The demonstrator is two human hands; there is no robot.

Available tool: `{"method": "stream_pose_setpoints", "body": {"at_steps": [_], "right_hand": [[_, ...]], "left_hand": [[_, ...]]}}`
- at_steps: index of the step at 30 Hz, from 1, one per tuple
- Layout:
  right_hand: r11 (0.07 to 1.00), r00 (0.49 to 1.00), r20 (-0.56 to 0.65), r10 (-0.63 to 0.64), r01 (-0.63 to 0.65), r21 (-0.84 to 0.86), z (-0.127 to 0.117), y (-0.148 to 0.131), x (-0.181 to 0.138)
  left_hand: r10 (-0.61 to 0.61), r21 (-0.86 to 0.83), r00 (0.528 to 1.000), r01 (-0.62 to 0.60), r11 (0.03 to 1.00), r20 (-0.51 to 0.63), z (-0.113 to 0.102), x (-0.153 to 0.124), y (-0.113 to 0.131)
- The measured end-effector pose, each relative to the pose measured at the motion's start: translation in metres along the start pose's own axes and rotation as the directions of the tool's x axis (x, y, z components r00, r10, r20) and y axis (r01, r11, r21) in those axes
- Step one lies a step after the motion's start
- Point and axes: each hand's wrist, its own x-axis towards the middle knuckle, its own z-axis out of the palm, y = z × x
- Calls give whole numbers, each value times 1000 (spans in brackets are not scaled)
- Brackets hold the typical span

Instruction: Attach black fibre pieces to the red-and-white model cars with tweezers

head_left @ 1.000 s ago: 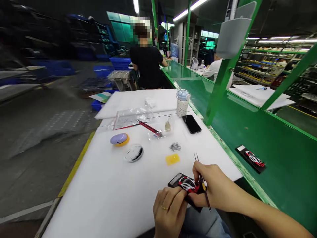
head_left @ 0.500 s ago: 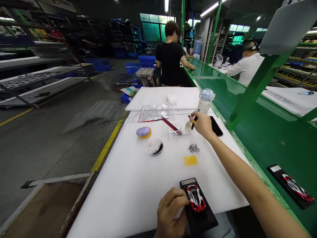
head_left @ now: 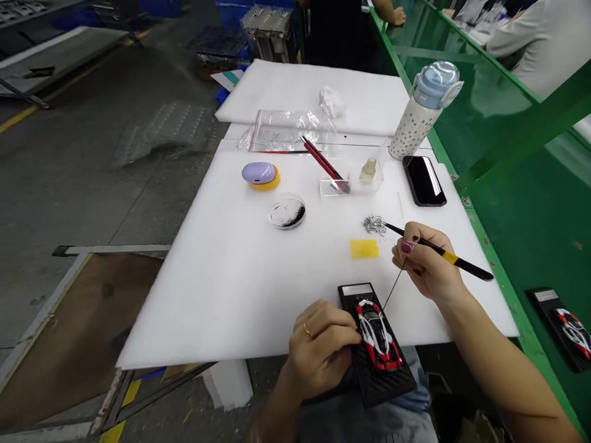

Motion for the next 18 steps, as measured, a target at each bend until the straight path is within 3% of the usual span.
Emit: {"method": "stream_pose_setpoints", "body": {"at_steps": [4,18], "right_hand": [[999,997,60,37,-39,25,-1,5,-3],[998,993,114,36,-40,39,0,9,-4]], "left_hand": [[17,-27,999,-18,999,-46,1,0,-1],[32,-41,999,-33,999,-41,1,-3,-1]]}}
